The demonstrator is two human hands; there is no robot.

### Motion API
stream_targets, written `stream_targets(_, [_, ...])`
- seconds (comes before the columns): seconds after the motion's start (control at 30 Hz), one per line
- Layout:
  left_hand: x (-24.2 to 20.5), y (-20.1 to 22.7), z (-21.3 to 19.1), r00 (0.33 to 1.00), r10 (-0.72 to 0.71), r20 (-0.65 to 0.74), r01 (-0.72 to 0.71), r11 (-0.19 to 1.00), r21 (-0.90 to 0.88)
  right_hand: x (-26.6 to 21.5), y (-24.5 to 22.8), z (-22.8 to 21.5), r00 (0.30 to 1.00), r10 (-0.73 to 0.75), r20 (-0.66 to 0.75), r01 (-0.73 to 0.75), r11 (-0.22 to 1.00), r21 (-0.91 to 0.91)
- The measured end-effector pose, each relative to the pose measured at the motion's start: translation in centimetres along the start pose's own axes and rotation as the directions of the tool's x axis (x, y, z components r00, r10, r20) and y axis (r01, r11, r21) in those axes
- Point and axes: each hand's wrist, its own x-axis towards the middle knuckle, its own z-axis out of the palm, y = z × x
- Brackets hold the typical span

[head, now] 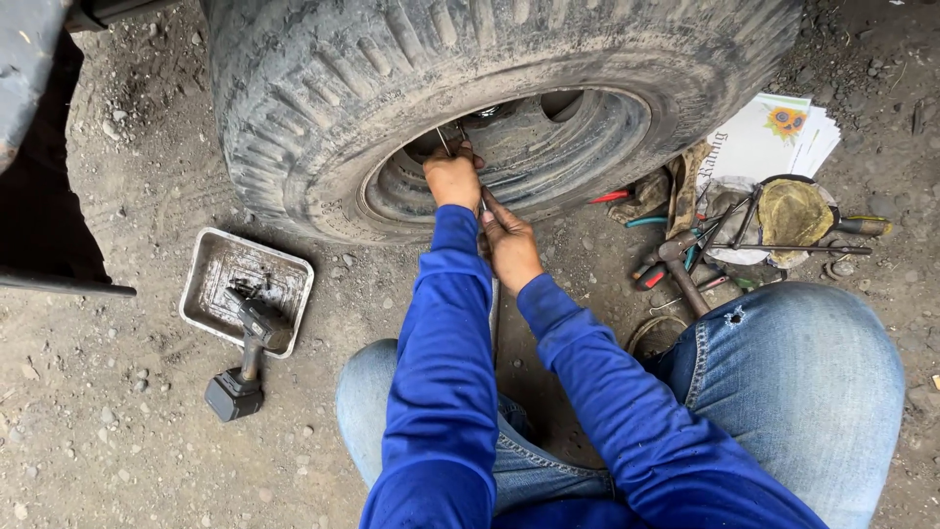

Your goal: Repairing or servicing internal components of a truck wheel assembly using hand tools

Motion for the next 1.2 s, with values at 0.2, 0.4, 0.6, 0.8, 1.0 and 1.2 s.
stream_targets(0.2, [-6.0, 2.4, -3.4, 0.983, -0.007, 0.184, -0.04, 0.967, 0.253, 2.0, 2.0, 1.1, 0.979, 0.086, -0.184, -0.058, 0.986, 0.156])
stream_targets(0.4, [-8.7, 7.4, -6.2, 0.989, -0.009, 0.15, -0.065, 0.875, 0.479, 2.8, 9.0, 3.3, 0.95, -0.244, -0.193, 0.217, 0.964, -0.151])
stream_targets(0.6, [-8.6, 8.7, -7.6, 0.971, 0.029, 0.236, -0.159, 0.817, 0.555, 7.3, 20.1, 5.6, 0.933, -0.273, -0.234, 0.278, 0.961, -0.015])
stream_targets(0.8, [-8.2, 8.7, -8.1, 0.961, 0.061, 0.27, -0.198, 0.832, 0.519, 7.8, 20.3, 6.1, 0.945, -0.262, -0.198, 0.254, 0.965, -0.063])
stream_targets(1.0, [-9.1, 9.8, -7.8, 0.942, 0.017, 0.335, -0.2, 0.831, 0.519, 6.6, 16.5, 4.6, 0.952, -0.259, -0.162, 0.238, 0.961, -0.139])
stream_targets(1.2, [-9.3, 6.8, -5.3, 0.964, 0.051, 0.261, -0.076, 0.994, 0.085, 2.2, 3.3, 0.5, 1.0, -0.022, -0.015, 0.024, 0.991, 0.132])
